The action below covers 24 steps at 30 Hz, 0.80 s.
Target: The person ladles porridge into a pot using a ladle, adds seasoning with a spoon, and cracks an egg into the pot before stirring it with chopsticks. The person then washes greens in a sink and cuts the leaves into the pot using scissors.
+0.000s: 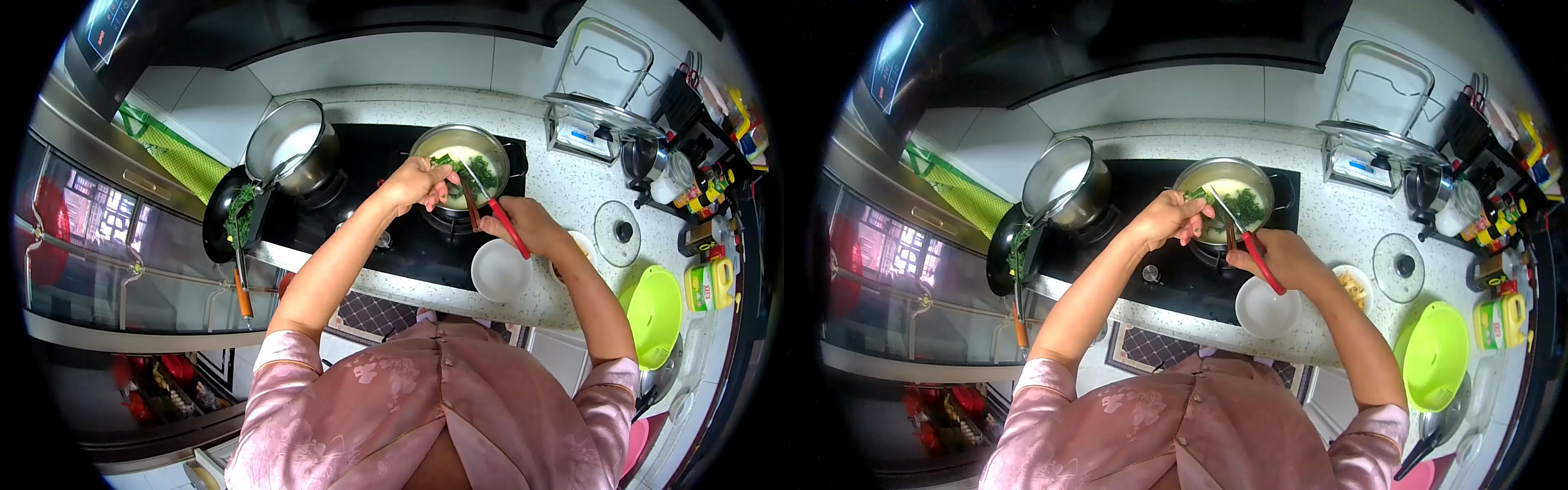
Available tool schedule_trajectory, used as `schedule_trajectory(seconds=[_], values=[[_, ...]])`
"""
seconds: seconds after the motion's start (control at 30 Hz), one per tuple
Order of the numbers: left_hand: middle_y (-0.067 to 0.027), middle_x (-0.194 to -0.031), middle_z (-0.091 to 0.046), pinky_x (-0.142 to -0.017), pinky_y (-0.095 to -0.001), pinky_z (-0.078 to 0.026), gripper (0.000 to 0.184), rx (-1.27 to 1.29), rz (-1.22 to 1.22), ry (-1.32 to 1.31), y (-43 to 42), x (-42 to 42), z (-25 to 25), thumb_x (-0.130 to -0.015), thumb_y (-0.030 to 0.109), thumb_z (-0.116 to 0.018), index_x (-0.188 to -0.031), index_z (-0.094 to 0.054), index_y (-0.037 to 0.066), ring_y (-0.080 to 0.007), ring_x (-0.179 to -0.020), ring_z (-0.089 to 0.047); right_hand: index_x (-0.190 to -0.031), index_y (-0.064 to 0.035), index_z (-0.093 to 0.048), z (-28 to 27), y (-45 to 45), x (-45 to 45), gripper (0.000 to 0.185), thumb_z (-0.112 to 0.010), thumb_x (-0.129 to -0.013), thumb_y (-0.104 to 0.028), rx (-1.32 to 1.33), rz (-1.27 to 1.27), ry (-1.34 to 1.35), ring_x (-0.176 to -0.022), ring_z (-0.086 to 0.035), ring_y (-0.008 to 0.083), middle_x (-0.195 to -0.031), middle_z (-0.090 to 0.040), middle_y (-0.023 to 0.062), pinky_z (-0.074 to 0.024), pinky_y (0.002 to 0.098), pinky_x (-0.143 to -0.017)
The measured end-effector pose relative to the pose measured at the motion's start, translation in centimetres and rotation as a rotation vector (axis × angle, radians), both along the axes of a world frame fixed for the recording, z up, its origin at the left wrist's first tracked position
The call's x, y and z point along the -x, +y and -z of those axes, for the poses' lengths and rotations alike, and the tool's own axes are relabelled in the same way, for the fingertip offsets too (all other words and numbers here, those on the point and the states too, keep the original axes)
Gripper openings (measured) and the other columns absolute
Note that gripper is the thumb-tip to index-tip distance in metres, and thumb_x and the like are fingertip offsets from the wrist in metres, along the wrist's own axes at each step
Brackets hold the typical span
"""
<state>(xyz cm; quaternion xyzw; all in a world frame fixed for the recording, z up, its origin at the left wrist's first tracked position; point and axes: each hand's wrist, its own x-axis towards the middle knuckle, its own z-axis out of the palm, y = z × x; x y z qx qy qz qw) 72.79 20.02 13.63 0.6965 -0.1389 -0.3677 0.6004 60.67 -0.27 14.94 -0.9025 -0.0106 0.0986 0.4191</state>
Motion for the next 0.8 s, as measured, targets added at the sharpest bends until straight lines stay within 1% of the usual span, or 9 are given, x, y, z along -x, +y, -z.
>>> schedule_trajectory(seconds=[0.17, 0.27, 0.37, 0.5, 0.57, 0.6, 0.67, 0.77, 0.8], values=[[-0.0089, -0.06, -0.056, -0.04, -0.0242, -0.043, 0.027, 0.033, 0.087, 0.011, -0.53, 0.3, -0.31, -0.094, 0.017, -0.042, -0.092, -0.056, -0.006, -0.0125, -0.041, -0.049, -0.082, -0.0044, -0.062, -0.64, 0.56, -0.25, 0.052, -0.067, -0.07, -0.055, -0.028, -0.096, 0.02, -0.063, -0.058, 0.0277, -0.067, -0.06, 0.0124, -0.0434, 0.0348, -0.059], [-0.0101, -0.062, -0.057, -0.041, -0.0246, -0.043, 0.027, 0.057, 0.126, 0.032, -0.48, 0.26, 0.04, -0.094, 0.016, -0.04, -0.095, -0.055, -0.007, -0.0129, -0.042, -0.05, -0.082, -0.0048, -0.063, 0.09, 0.4, -0.36, 0.051, -0.067, -0.07, -0.054, -0.057, -0.075, -0.007, -0.061, -0.057, 0.0263, -0.065, -0.06, 0.0115, -0.043, 0.0347, -0.059], [-0.0105, -0.063, -0.057, -0.042, -0.0244, -0.043, 0.025, 0.057, 0.113, 0.03, -0.3, 0.32, 0.29, -0.093, 0.013, -0.039, -0.095, -0.054, -0.007, -0.0129, -0.043, -0.05, -0.081, -0.0038, -0.062, -0.12, 0.03, -0.37, 0.052, -0.068, -0.069, -0.054, 0.049, -0.053, 0.032, -0.06, -0.057, 0.0252, -0.063, -0.059, 0.0117, -0.043, 0.0346, -0.059], [-0.0109, -0.064, -0.057, -0.042, -0.0244, -0.044, 0.023, 0.055, 0.065, 0.048, -0.03, 0.1, 0.34, -0.091, 0.01, -0.04, -0.094, -0.054, -0.007, -0.0129, -0.043, -0.05, -0.081, -0.0029, -0.062, 0.24, -0.35, -0.22, 0.054, -0.067, -0.07, -0.056, 0.02, -0.018, 0.038, -0.062, -0.058, 0.0269, -0.065, -0.06, 0.0129, -0.0436, 0.0356, -0.06], [-0.0108, -0.063, -0.057, -0.042, -0.0247, -0.044, 0.022, 0.052, 0.051, 0.037, 0.03, -0.02, 0.32, -0.09, 0.007, -0.039, -0.094, -0.055, -0.007, -0.0128, -0.042, -0.05, -0.076, 0.0007, -0.057, 0.2, -0.25, 0.02, 0.05, -0.07, -0.072, -0.048, 0.104, -0.04, -0.021, -0.056, -0.053, 0.021, -0.061, -0.056, 0.0104, -0.0408, 0.0333, -0.054], [-0.0108, -0.063, -0.057, -0.042, -0.0247, -0.044, 0.022, 0.051, 0.054, 0.037, 0.0, 0.06, 0.2, -0.09, 0.007, -0.039, -0.094, -0.055, -0.007, -0.0128, -0.042, -0.05, -0.076, 0.0007, -0.057, 0.25, -0.2, 0.06, 0.05, -0.07, -0.072, -0.048, 0.103, -0.038, -0.021, -0.056, -0.053, 0.021, -0.061, -0.056, 0.0104, -0.0408, 0.0333, -0.054], [-0.0108, -0.062, -0.056, -0.041, -0.0253, -0.044, 0.021, 0.054, 0.084, 0.025, -0.19, 0.14, -0.2, -0.09, 0.008, -0.041, -0.095, -0.055, -0.008, -0.0129, -0.042, -0.049, -0.079, 0.0002, -0.058, 0.22, -0.04, -0.06, 0.055, -0.067, -0.071, -0.054, 0.078, -0.115, -0.089, -0.057, -0.054, 0.0281, -0.061, -0.056, 0.0136, -0.0416, 0.0366, -0.056], [-0.0108, -0.061, -0.056, -0.041, -0.0257, -0.044, 0.021, 0.051, 0.126, 0.024, -0.4, 0.23, -0.43, -0.089, 0.009, -0.045, -0.096, -0.055, -0.008, -0.0132, -0.041, -0.049, -0.08, -0.0004, -0.059, -0.61, 0.41, -0.16, 0.058, -0.065, -0.071, -0.057, 0.093, -0.132, -0.113, -0.059, -0.056, 0.0298, -0.063, -0.057, 0.0148, -0.0426, 0.0378, -0.058], [-0.0108, -0.061, -0.056, -0.041, -0.0257, -0.044, 0.021, 0.05, 0.125, 0.025, -0.35, 0.23, -0.42, -0.089, 0.009, -0.045, -0.096, -0.055, -0.008, -0.0132, -0.041, -0.049, -0.083, -0.0014, -0.059, -0.2, 0.27, -0.34, 0.058, -0.065, -0.07, -0.057, 0.147, -0.143, -0.115, -0.065, -0.058, 0.0313, -0.069, -0.059, 0.0175, -0.0433, 0.0384, -0.06]])
